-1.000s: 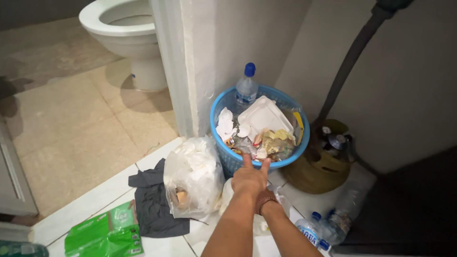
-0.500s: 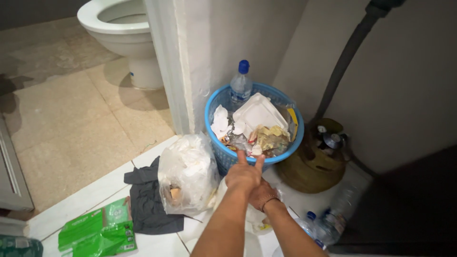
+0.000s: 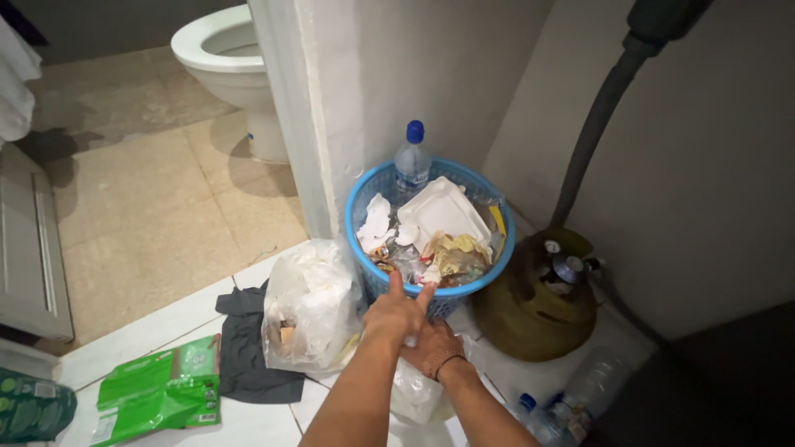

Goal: Sort various pieces of waste and recyclables into separate plastic bags.

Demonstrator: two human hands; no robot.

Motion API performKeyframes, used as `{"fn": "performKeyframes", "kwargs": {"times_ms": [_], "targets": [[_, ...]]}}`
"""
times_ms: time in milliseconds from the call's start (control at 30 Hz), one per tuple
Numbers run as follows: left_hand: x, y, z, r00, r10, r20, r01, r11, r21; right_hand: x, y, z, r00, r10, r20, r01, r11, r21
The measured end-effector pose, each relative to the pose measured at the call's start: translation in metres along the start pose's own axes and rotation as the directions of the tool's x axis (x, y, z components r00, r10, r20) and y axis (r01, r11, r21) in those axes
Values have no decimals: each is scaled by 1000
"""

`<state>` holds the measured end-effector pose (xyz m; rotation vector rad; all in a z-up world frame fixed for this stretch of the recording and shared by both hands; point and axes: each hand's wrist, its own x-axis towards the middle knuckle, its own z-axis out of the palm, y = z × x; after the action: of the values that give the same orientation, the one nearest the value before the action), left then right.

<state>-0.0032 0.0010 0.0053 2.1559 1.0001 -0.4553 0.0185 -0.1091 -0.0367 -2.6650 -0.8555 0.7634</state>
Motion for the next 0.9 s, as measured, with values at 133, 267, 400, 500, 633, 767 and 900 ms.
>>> {"fn": "performKeyframes", "kwargs": {"times_ms": [133,267,400,500,633,767,900], "targets": [[-1,2,-2,1000,-7,8,7,1000,11,19,7,24,997,-29,-78,30,1000,9],[-1,-1,-1,1000,-10,13,10,1000,10,34,6,56,989,24,-149,12,971,238],[0,-4,-2,1000,29,0,-29,999,-15,42,13,82,950,-102,-296,156,974,166],[11,-16,6,996,84,-18,-85,994,-70,17,1,44,998,-38,-54,39,999,8],[14,-44,6,974,221,-49,-226,944,-239,36,50,47,935,-288,-208,334,911,243],[13,-72,19,931,259,-258,-342,867,-364,17,53,24,1000,3,8,-7,825,565],[38,-98,40,895,75,-439,-269,877,-397,-12,31,8,986,-23,163,-42,920,390]]}}
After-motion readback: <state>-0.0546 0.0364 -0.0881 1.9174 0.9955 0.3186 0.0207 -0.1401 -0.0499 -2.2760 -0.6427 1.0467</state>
